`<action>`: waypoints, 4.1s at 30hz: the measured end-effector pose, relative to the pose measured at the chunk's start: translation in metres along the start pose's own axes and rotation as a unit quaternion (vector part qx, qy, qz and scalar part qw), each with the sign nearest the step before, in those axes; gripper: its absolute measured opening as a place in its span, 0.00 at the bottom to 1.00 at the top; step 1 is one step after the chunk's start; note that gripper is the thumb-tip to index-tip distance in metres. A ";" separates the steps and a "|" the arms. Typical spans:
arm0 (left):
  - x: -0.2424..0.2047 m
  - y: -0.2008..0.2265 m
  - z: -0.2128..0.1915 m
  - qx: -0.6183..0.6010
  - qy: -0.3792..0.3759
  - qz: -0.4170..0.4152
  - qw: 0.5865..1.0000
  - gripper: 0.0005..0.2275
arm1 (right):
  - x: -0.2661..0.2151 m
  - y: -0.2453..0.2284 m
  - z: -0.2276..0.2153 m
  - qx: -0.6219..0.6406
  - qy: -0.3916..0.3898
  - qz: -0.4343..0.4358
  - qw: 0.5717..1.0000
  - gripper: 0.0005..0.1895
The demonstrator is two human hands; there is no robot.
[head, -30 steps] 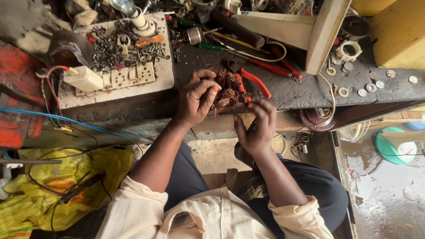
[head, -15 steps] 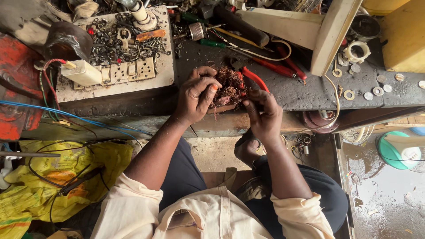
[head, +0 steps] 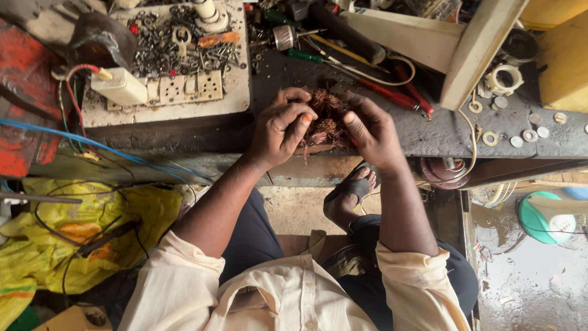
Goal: The person uses red-handled pliers to cut a bundle of copper wire into smaller pieces. They repeatedly grasp the wire bundle, cut sections, and place the cut pieces onto the workbench.
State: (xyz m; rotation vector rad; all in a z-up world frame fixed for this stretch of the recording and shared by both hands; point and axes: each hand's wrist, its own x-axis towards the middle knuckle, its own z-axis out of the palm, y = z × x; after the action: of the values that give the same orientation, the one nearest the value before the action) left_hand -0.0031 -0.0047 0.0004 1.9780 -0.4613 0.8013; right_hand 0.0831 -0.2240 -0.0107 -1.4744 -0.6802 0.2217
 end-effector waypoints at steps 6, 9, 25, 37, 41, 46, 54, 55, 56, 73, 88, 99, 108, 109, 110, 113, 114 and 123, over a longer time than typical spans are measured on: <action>0.001 0.003 -0.001 0.006 -0.006 0.000 1.000 0.07 | 0.002 0.010 -0.004 -0.046 0.046 0.016 0.998 0.08; 0.001 0.001 -0.001 0.012 -0.009 0.004 1.000 0.06 | 0.001 0.001 0.004 -0.039 0.042 -0.015 0.998 0.08; 0.001 0.004 -0.006 0.026 -0.025 0.035 0.999 0.07 | -0.001 0.009 0.004 -0.164 0.077 -0.038 0.983 0.11; 0.059 -0.039 -0.025 -0.071 -0.212 -0.205 0.953 0.16 | 0.001 0.003 0.002 -0.178 0.047 -0.101 0.978 0.10; 0.067 -0.024 -0.016 -0.096 -0.274 -0.193 0.937 0.13 | 0.001 0.003 0.002 -0.226 0.065 -0.115 0.965 0.12; 0.066 -0.023 -0.016 -0.119 -0.251 -0.183 0.943 0.11 | 0.001 0.007 0.002 -0.234 0.074 -0.100 0.964 0.15; 0.067 -0.046 -0.013 -0.176 -0.251 -0.156 0.939 0.10 | 0.001 0.008 0.002 -0.251 0.082 -0.094 0.960 0.16; 0.066 -0.047 -0.012 -0.194 -0.245 -0.162 0.936 0.09 | 0.002 0.008 0.002 -0.244 0.076 -0.099 0.962 0.15; 0.064 -0.049 -0.011 -0.211 -0.240 -0.167 0.933 0.09 | 0.002 0.009 0.002 -0.238 0.070 -0.104 0.963 0.15; 0.057 -0.070 -0.010 -0.113 -0.177 0.029 0.977 0.08 | 0.003 0.004 0.007 -0.201 0.051 -0.029 0.978 0.15; 0.049 -0.072 0.000 -0.218 -0.168 -0.060 0.960 0.08 | -0.004 -0.004 0.012 -0.217 0.086 -0.050 0.971 0.13; 0.047 -0.066 0.002 -0.196 -0.130 -0.039 0.971 0.07 | -0.004 0.001 0.007 -0.198 0.072 -0.026 0.977 0.16; 0.050 -0.058 -0.002 -0.209 -0.137 -0.082 0.965 0.07 | -0.003 0.010 0.006 -0.119 0.074 0.007 0.990 0.13; 0.049 -0.058 -0.002 -0.203 -0.135 -0.079 0.967 0.08 | -0.004 0.011 0.005 -0.133 0.073 -0.003 0.988 0.15; 0.049 -0.058 -0.002 -0.198 -0.132 -0.077 0.968 0.08 | -0.004 0.012 0.004 -0.147 0.072 -0.013 0.986 0.16; 0.049 -0.058 -0.002 -0.205 -0.131 -0.085 0.966 0.08 | -0.005 0.013 0.004 -0.089 0.069 0.010 0.994 0.18; 0.049 -0.058 -0.001 -0.208 -0.131 -0.089 0.965 0.08 | -0.006 0.012 0.005 -0.088 0.071 0.009 0.994 0.18; 0.050 -0.055 -0.003 -0.200 -0.139 -0.108 0.964 0.09 | -0.001 -0.016 0.015 -0.111 0.037 -0.022 0.993 0.15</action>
State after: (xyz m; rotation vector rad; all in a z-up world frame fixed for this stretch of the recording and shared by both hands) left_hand 0.0651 0.0253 0.0024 1.7246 -0.5148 0.2658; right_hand 0.0700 -0.2136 0.0041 -1.6694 -0.6943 0.0585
